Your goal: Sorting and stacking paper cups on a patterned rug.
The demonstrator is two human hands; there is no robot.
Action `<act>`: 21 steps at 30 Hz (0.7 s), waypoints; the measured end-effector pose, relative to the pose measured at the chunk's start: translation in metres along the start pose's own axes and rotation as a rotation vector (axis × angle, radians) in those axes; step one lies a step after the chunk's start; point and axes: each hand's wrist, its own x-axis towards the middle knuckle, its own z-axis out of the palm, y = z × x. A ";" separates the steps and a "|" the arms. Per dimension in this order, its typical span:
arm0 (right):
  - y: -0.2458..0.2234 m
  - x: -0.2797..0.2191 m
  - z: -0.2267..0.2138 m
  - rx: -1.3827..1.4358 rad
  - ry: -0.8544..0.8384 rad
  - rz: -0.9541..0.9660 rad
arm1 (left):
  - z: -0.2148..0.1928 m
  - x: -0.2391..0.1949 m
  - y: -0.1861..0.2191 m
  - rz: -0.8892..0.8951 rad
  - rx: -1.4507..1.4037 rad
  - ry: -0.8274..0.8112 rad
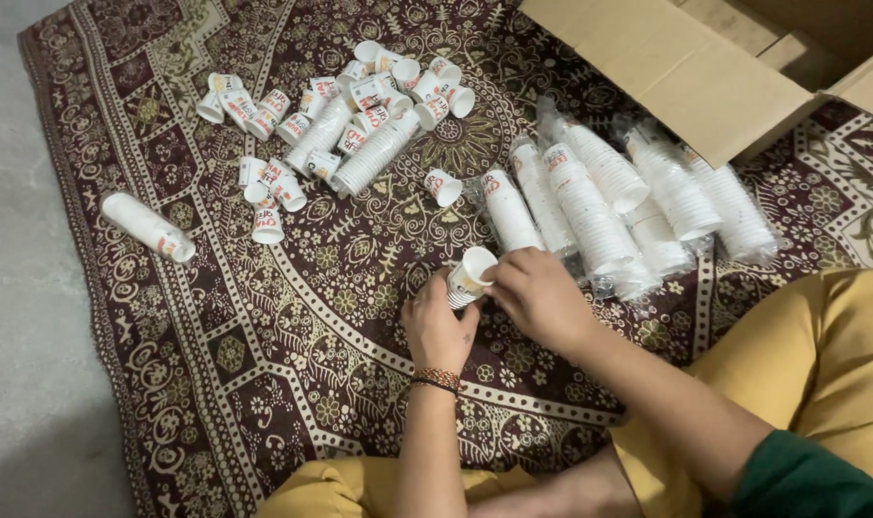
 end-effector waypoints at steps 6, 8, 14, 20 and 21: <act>-0.002 -0.004 0.001 -0.008 -0.007 -0.059 | -0.002 -0.001 -0.001 0.052 -0.044 0.038; -0.001 -0.004 0.000 -0.036 -0.022 -0.053 | -0.004 0.000 0.003 0.018 -0.029 0.012; -0.005 -0.003 -0.003 -0.037 0.022 -0.062 | -0.002 0.000 0.004 0.006 0.006 -0.001; -0.007 -0.004 -0.002 -0.080 0.037 -0.054 | -0.002 -0.001 0.005 0.038 0.000 0.032; -0.007 -0.004 -0.002 -0.081 0.037 -0.053 | -0.002 0.000 0.005 0.039 -0.001 0.031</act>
